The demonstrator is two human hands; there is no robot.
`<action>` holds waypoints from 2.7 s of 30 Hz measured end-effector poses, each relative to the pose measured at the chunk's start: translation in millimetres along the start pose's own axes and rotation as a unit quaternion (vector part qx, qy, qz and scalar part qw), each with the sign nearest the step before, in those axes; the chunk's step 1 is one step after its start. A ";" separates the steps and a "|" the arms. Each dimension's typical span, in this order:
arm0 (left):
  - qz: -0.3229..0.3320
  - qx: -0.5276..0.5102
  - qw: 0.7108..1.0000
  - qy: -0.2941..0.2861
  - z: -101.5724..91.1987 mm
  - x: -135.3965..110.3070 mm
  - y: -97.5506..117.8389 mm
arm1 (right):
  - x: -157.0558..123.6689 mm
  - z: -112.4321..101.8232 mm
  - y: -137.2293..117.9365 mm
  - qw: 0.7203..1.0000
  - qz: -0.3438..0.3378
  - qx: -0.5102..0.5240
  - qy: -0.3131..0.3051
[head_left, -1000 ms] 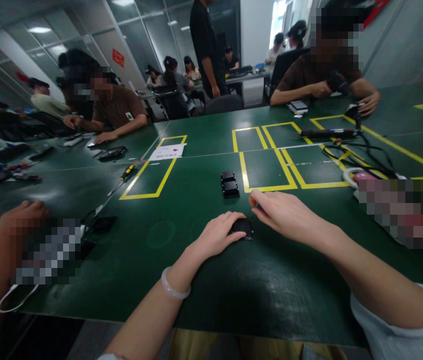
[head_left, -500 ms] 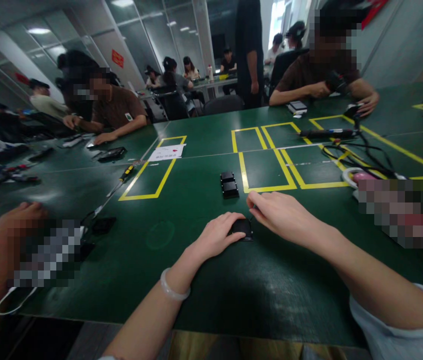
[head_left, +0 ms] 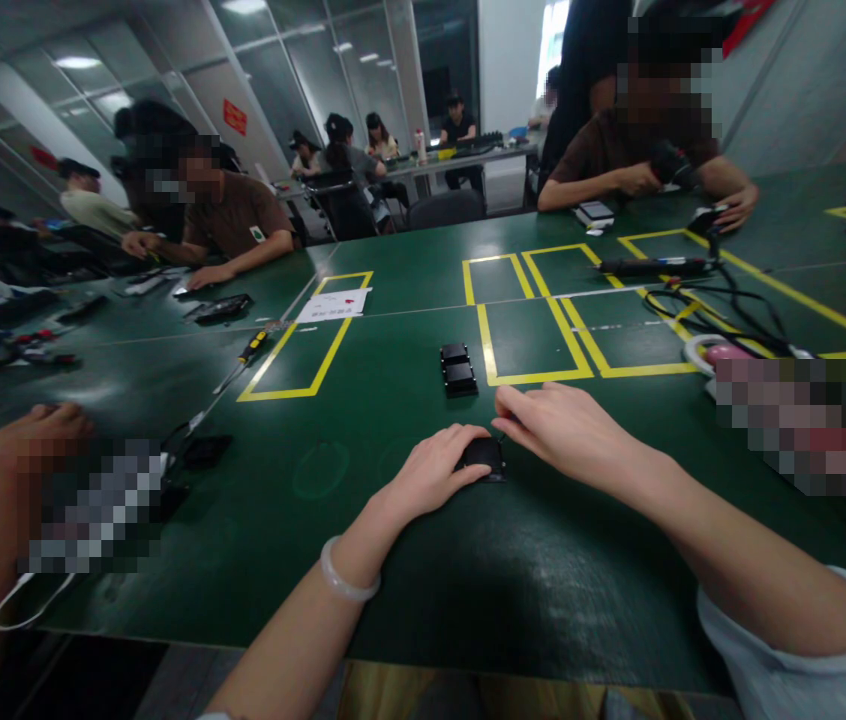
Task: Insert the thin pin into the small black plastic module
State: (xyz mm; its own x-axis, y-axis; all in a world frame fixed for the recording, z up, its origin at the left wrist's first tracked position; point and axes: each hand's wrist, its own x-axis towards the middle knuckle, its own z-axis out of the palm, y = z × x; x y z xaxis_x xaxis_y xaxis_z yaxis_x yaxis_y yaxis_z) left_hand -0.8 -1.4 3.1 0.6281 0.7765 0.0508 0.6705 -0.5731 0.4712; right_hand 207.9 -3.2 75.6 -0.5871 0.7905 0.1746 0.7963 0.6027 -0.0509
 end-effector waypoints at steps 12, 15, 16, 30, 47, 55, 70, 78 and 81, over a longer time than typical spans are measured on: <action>0.003 -0.002 1.000 0.000 -1.4 0.8 1.1 | -1.1 0.2 0.9 1.000 -0.001 0.024 0.003; 0.005 -0.003 1.000 0.001 -1.9 0.7 1.4 | -2.3 -1.8 1.1 0.999 0.005 0.038 0.004; 0.005 -0.004 1.000 0.001 -2.1 0.6 1.5 | -2.8 -2.5 1.0 0.999 0.006 0.045 0.005; -0.003 -0.005 1.000 -0.001 -1.7 0.2 1.6 | -0.2 -1.4 2.0 1.000 0.015 0.012 -0.004; 0.001 -0.007 1.000 0.002 -1.5 0.4 1.4 | -1.4 -1.1 1.7 0.999 0.005 0.037 0.002; -0.003 -0.007 1.000 0.001 -2.5 0.1 2.0 | -2.4 -4.8 0.4 0.997 0.005 0.072 -0.001; -0.004 -0.002 1.000 -0.003 -0.6 0.7 0.5 | 1.5 1.2 -3.3 0.999 0.032 -0.015 0.012; -0.002 -0.005 1.000 -0.001 -1.3 0.5 1.5 | -0.8 1.0 -2.3 1.000 0.017 0.009 0.020; -0.001 -0.006 1.000 0.003 -1.2 0.2 1.3 | -1.8 0.6 -2.9 0.999 -0.013 0.009 0.031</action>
State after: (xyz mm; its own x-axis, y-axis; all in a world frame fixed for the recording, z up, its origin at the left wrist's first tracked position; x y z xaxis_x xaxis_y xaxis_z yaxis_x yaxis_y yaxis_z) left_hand -0.2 -1.7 4.7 0.6246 0.7790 0.0558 0.6667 -0.5691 0.4812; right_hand 206.6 -6.3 74.9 -0.5963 0.7670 0.2369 0.7782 0.6247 -0.0636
